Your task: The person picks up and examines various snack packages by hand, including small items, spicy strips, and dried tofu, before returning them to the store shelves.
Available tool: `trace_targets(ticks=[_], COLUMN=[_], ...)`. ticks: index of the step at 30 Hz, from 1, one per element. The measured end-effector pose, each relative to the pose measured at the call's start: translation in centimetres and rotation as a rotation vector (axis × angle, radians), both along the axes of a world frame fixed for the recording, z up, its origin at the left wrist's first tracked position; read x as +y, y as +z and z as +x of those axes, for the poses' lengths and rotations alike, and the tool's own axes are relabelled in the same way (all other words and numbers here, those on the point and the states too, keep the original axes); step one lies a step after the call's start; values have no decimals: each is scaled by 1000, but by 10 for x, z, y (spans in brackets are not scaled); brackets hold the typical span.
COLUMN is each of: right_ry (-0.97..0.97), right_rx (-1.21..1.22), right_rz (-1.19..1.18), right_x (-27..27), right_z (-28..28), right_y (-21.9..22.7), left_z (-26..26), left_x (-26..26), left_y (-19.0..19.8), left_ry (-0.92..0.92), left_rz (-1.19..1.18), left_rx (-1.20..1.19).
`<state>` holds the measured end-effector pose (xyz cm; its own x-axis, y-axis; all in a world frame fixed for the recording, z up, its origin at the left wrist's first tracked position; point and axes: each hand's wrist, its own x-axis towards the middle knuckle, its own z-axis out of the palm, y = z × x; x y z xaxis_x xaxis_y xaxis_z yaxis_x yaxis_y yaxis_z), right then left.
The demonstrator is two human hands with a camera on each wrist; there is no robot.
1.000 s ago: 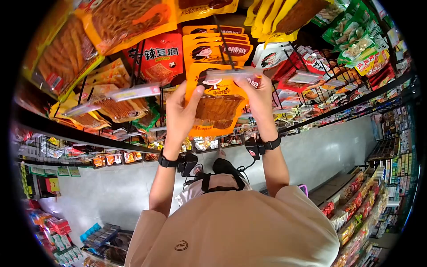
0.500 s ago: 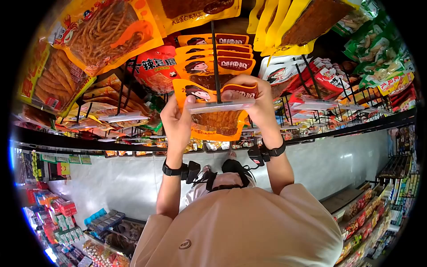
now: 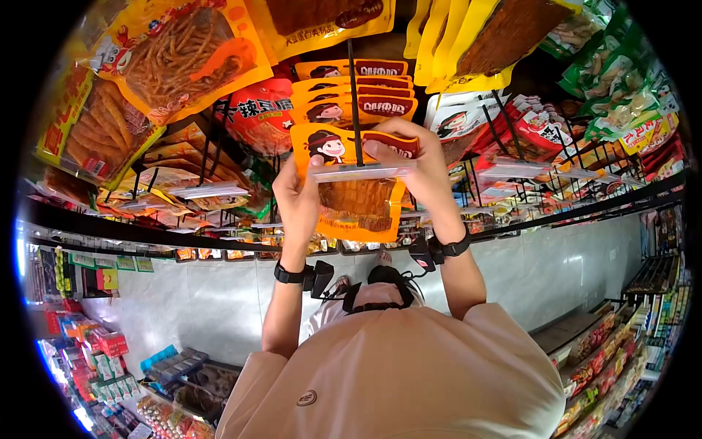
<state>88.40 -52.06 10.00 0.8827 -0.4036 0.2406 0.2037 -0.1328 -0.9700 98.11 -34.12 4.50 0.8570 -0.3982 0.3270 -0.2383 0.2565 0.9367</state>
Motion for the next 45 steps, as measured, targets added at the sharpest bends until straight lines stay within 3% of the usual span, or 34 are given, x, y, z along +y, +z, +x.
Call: trace_targets(ticks=[6,8,11,13,16,18,20,21,26,27,32,38,45], right_ry=[-141,-272,-372,-369,-402,-466,-472,-520,-833,-804,-684,-719,-754], right_rx=[-74,-68,-142,-121,-143,-142,44,60,110,199,176,203,198], right_rz=[-107,-189,-296,-197,-398,-380,-507,-427,-439,-409,-355,-372,-585], right_x=[-6,-4,5,11,18,19,2,-4,-86,-110,-132,-105,-45], right_z=[22,24,18,3,-28,-46,-72,-80,-96,-97,-79,-94,-118], right_y=[-14,-18,-17,-19,-24,-28,-42,-44,-99,-114,-153,-160,-179], left_z=[23,26,21,7,-16,-20,-32,-37,-55,-56,-69,-84,-101], left_x=[-4,-2,6,24,60,93,119,131,175,181,202,211,225], left_y=[-13,-16,-23,-17,-15,-21,-20,-19,-31,-35,-48,-61,-81], left_ry=[12,0,88,122,155,-39,-158,-261,-388,-384,-422,-412,-355], left_rz=[112,128,194,266,434,572,620,673,690,695,701,654,695], left_rx=[-65,-34,-154,-232,-331,-367,-367,-368,-315,-309,-219,-292,-246])
